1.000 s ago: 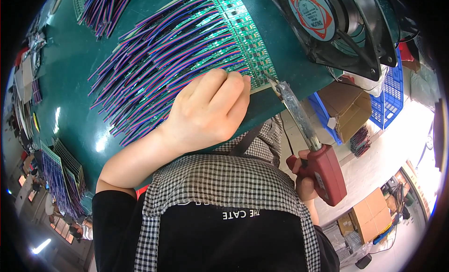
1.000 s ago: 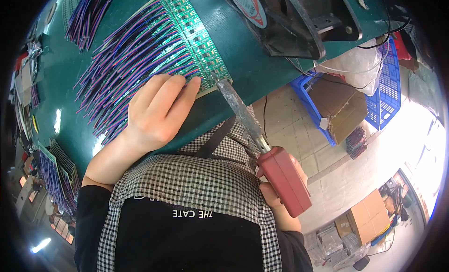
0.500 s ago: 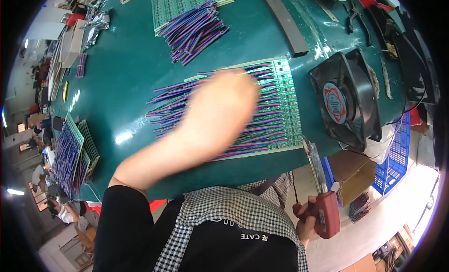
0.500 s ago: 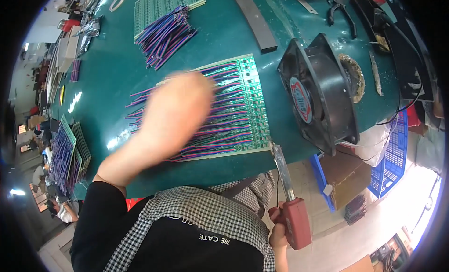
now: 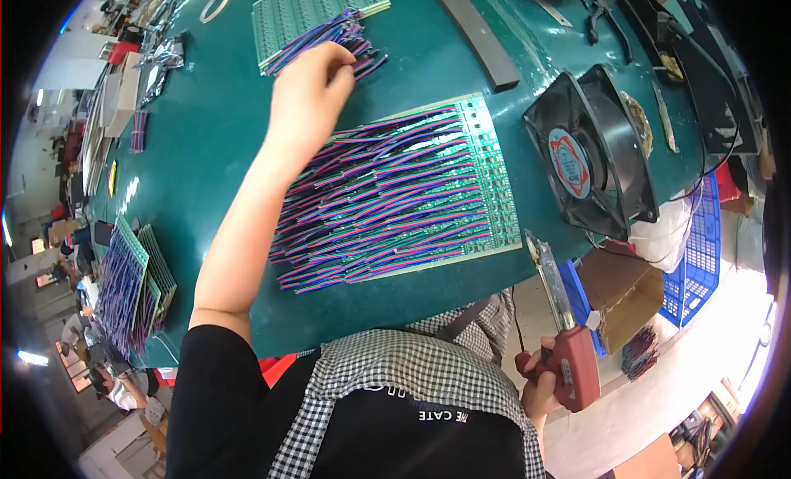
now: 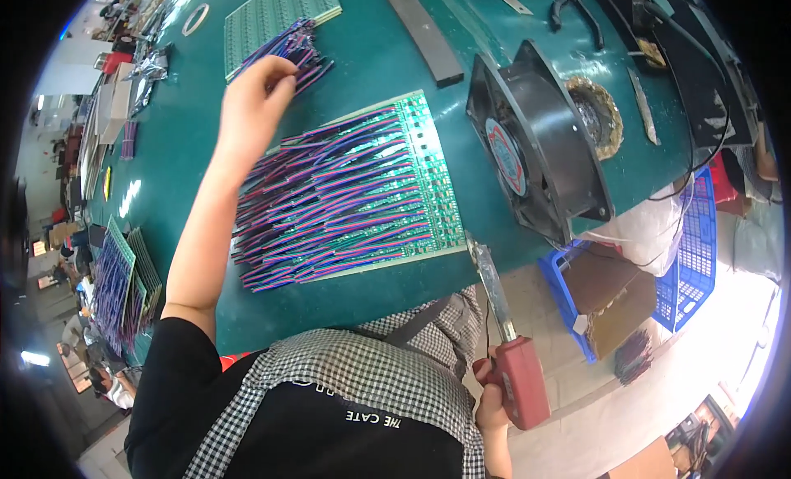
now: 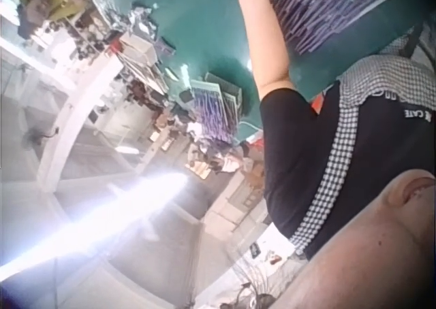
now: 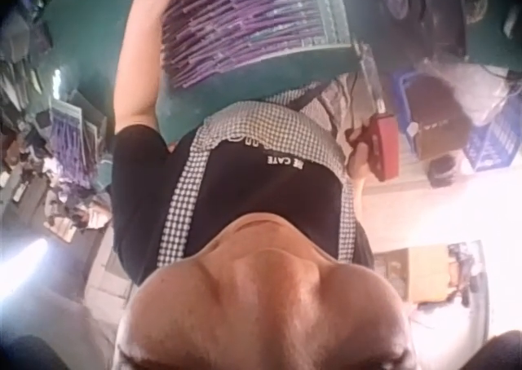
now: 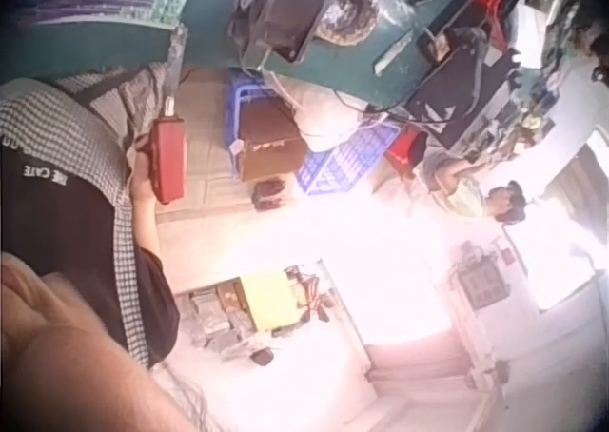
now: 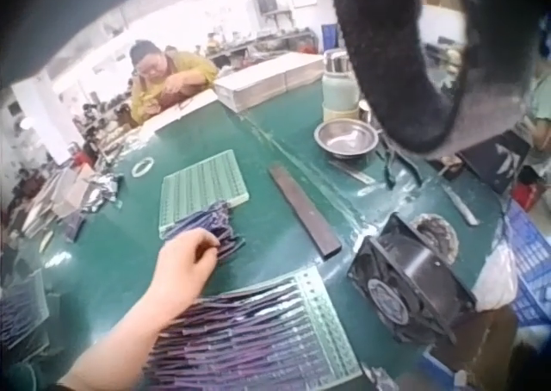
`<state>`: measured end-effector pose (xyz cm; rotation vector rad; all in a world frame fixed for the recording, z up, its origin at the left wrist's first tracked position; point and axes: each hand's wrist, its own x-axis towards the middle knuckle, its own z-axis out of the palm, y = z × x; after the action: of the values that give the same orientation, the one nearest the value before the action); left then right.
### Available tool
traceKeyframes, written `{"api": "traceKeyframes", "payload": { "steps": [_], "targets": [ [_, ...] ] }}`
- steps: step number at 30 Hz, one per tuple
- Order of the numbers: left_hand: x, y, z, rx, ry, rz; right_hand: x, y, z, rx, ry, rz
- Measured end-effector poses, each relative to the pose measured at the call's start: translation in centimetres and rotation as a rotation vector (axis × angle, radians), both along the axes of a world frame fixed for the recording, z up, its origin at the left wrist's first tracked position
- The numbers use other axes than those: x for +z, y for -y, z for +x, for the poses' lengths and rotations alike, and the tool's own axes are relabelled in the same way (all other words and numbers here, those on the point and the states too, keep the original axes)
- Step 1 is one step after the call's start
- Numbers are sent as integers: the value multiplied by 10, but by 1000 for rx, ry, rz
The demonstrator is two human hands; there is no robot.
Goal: The person repeatedly picks up ribbon cables from a stack, aligns them onto a circuit board panel, and solders the wire ends to the board using a soldering iron.
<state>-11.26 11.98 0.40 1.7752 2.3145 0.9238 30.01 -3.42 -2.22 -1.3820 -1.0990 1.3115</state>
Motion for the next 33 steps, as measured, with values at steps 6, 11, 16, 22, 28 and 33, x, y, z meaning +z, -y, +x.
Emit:
{"api": "traceKeyframes", "payload": {
  "steps": [6, 11, 16, 22, 28, 33],
  "targets": [
    [55, 52, 102, -344, 247, -66, 11, -4, 0, 0, -93, -98],
    [10, 70, 136, -573, -124, 122, 22, -7, -3, 81, -33, -107],
    [-17, 74, 142, -601, -349, 194, 18, -6, 4, 90, 7, -145],
    [-24, 73, 145, -646, -360, 262, 17, -4, 3, 63, -47, -142],
    [-14, 77, 151, -617, -249, 164, -1, 2, 27, 257, 92, -74],
    [-13, 77, 151, -623, -232, 130, -15, 4, 43, 415, 361, 168]
  ]
}}
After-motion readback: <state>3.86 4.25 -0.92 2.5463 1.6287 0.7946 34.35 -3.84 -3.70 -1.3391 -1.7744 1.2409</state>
